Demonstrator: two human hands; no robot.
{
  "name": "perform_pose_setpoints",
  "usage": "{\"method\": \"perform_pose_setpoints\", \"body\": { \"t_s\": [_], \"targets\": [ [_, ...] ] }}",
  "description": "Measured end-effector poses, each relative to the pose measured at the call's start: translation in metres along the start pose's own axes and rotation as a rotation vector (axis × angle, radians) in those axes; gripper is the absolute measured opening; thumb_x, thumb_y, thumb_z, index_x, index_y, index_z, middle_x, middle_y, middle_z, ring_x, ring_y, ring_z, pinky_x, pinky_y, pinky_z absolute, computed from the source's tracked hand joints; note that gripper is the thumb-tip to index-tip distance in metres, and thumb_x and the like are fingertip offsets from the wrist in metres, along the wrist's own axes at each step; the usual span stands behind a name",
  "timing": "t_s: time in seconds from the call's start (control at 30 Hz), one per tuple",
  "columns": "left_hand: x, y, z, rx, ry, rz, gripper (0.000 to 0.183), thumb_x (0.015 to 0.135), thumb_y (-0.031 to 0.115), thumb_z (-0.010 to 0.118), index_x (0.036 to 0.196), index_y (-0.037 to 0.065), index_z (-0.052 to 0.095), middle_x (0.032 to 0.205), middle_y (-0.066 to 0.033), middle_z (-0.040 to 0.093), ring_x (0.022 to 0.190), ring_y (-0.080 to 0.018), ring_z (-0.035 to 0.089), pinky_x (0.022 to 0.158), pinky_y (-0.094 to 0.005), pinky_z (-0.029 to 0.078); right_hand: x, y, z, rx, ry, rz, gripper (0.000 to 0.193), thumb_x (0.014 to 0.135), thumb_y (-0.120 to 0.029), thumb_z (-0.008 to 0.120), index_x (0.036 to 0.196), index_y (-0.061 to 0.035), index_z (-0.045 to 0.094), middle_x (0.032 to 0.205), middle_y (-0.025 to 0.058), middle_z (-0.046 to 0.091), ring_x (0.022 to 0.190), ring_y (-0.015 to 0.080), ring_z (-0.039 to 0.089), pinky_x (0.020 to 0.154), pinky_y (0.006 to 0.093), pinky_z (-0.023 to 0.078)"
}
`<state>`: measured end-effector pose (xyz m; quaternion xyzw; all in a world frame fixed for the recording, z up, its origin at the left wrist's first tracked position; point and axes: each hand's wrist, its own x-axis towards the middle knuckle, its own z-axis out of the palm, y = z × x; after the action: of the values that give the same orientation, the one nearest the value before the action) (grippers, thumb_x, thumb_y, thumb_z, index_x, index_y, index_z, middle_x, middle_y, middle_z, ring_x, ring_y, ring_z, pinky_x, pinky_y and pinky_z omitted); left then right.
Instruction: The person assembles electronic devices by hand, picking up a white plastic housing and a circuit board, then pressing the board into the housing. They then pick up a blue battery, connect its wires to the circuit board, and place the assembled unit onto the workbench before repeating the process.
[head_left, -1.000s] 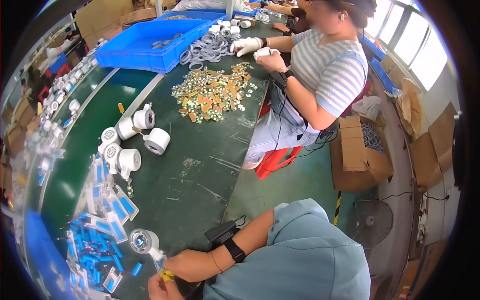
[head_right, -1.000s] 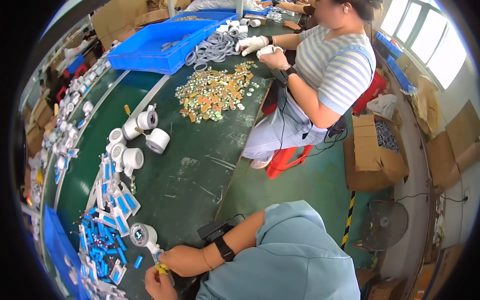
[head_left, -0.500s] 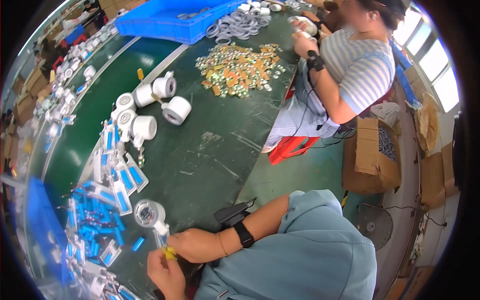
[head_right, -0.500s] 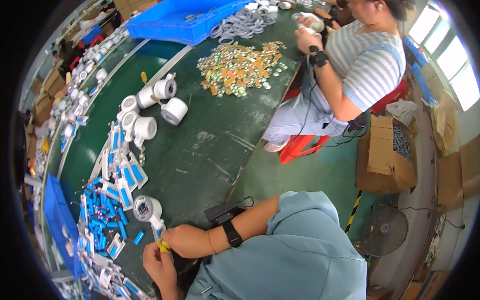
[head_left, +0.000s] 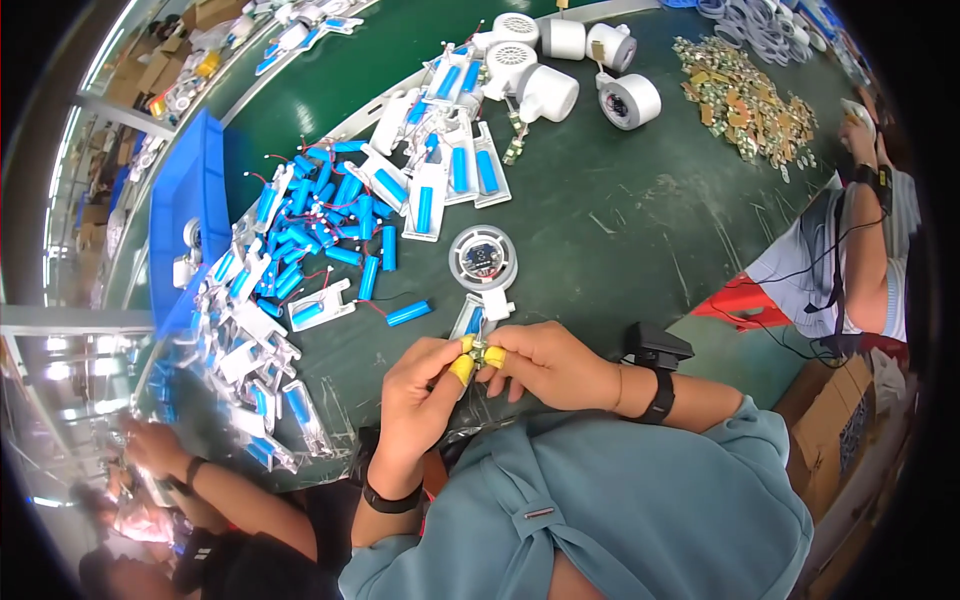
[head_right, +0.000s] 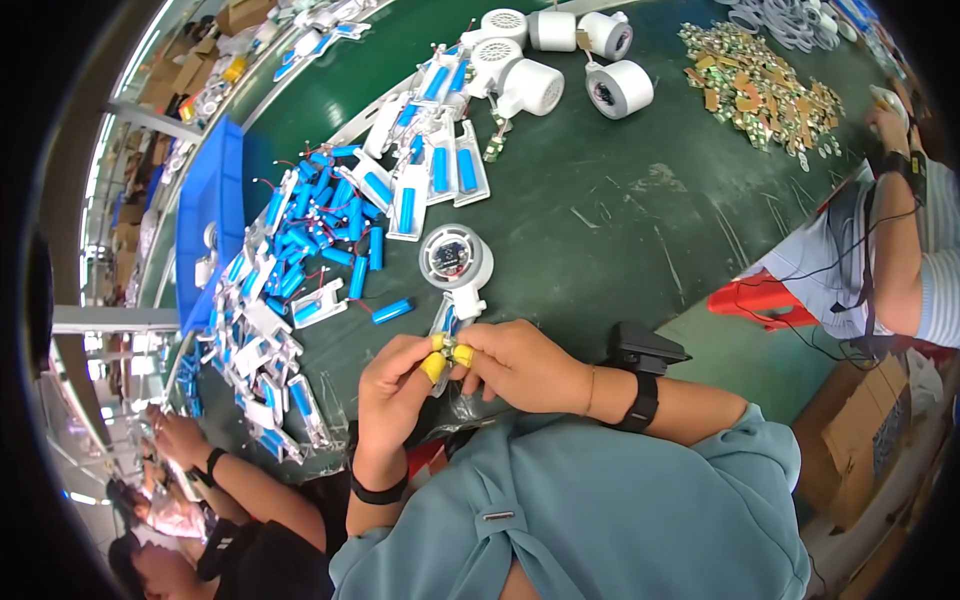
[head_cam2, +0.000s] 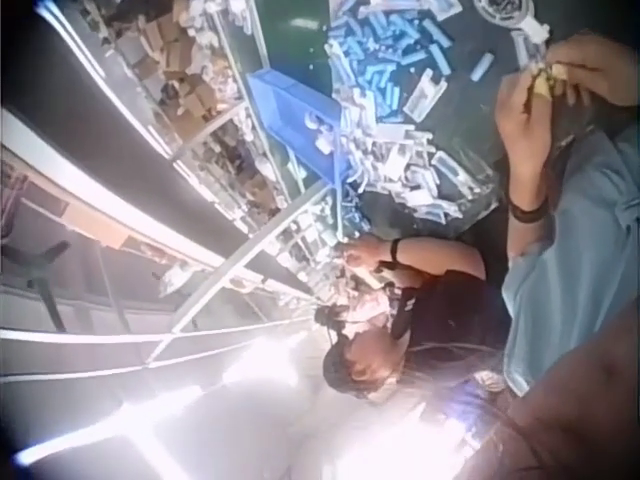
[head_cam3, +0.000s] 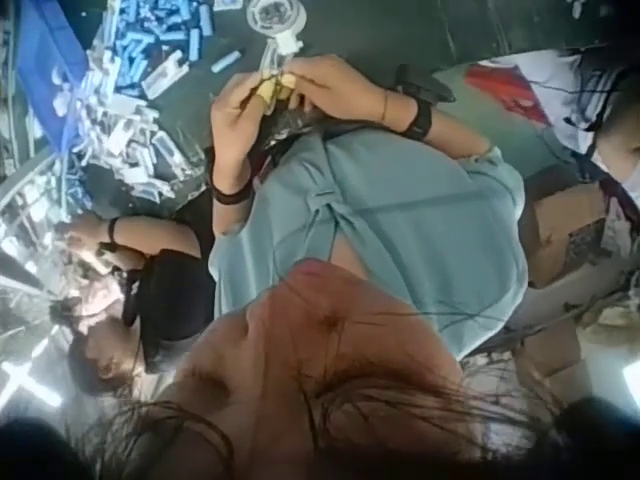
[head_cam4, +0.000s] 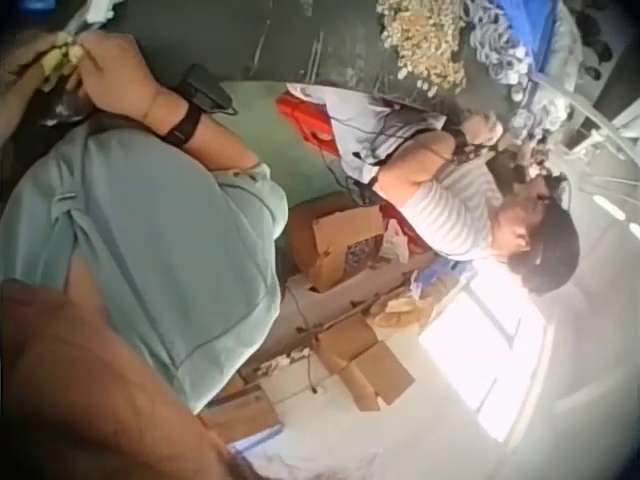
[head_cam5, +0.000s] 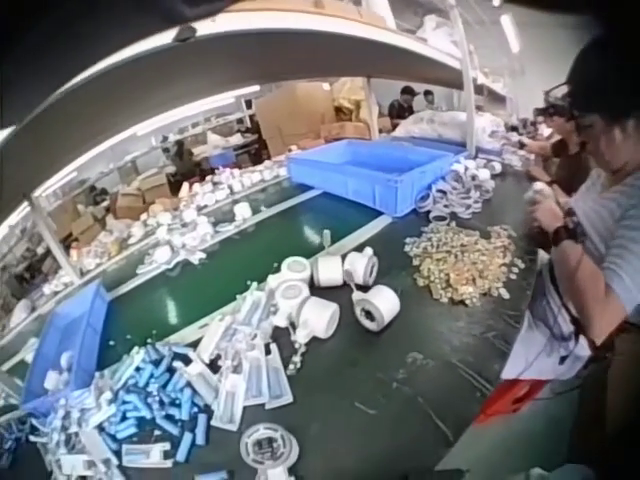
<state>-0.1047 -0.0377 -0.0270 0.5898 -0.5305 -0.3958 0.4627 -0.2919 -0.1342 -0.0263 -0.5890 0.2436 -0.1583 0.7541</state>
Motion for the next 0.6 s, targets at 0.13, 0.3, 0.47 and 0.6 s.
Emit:
{"method": "perform_pose_setpoints", "body": {
  "t_s": [0.13, 0.3, 0.47, 0.6],
  "targets": [
    [0.0, 0.007, 0.0032, -0.004, 0.036, -0.033, 0.028, 0.084, -0.011, 0.059, 0.109, -0.001, 0.067, 0.095, -0.0105, 0.065, 0.08, -0.0157, 0.061, 0.068, -0.0244, 0.047, 0.0018, 0.0, 0.0002, -0.024, -0.007, 0.021, 0.019, 0.095, -0.002, 0.039, 0.099, 0.0032, 0.057, 0.091, 0.0116, 0.068, 0.075, 0.0156, 0.068, 0.063, 0.0282, 0.056],
    [0.0007, 0.0103, 0.0018, 0.106, 0.005, 0.066, 0.029, 0.082, -0.012, 0.058, 0.107, -0.001, 0.067, 0.094, -0.012, 0.064, 0.08, -0.0191, 0.062, 0.069, -0.0266, 0.049, 0.0022, 0.0014, 0.0004, -0.06, -0.027, 0.022, 0.017, 0.092, -0.001, 0.04, 0.095, 0.0032, 0.056, 0.091, 0.012, 0.068, 0.076, 0.0158, 0.069, 0.065, 0.0283, 0.057],
    [0.0026, 0.0081, -0.0015, 0.154, -0.018, 0.114, 0.032, 0.082, -0.012, 0.059, 0.109, 0.002, 0.067, 0.094, -0.0109, 0.064, 0.079, -0.017, 0.061, 0.066, -0.0254, 0.048, 0.0017, 0.0019, 0.0032, -0.077, -0.008, -0.002, 0.015, 0.092, 0.0, 0.04, 0.092, 0.0026, 0.055, 0.088, 0.0119, 0.068, 0.075, 0.0174, 0.069, 0.065, 0.0299, 0.056],
    [-0.0005, 0.0116, -0.0051, 0.138, -0.03, 0.025, 0.029, 0.081, -0.011, 0.059, 0.107, -0.001, 0.067, 0.092, -0.0122, 0.065, 0.077, -0.0186, 0.062, 0.068, -0.0263, 0.049, 0.001, 0.0016, 0.0025, -0.181, -0.026, -0.09, 0.013, 0.091, -0.002, 0.042, 0.092, 0.0011, 0.055, 0.084, 0.0134, 0.066, 0.075, 0.0228, 0.069, 0.065, 0.0347, 0.054]
  ]
}}
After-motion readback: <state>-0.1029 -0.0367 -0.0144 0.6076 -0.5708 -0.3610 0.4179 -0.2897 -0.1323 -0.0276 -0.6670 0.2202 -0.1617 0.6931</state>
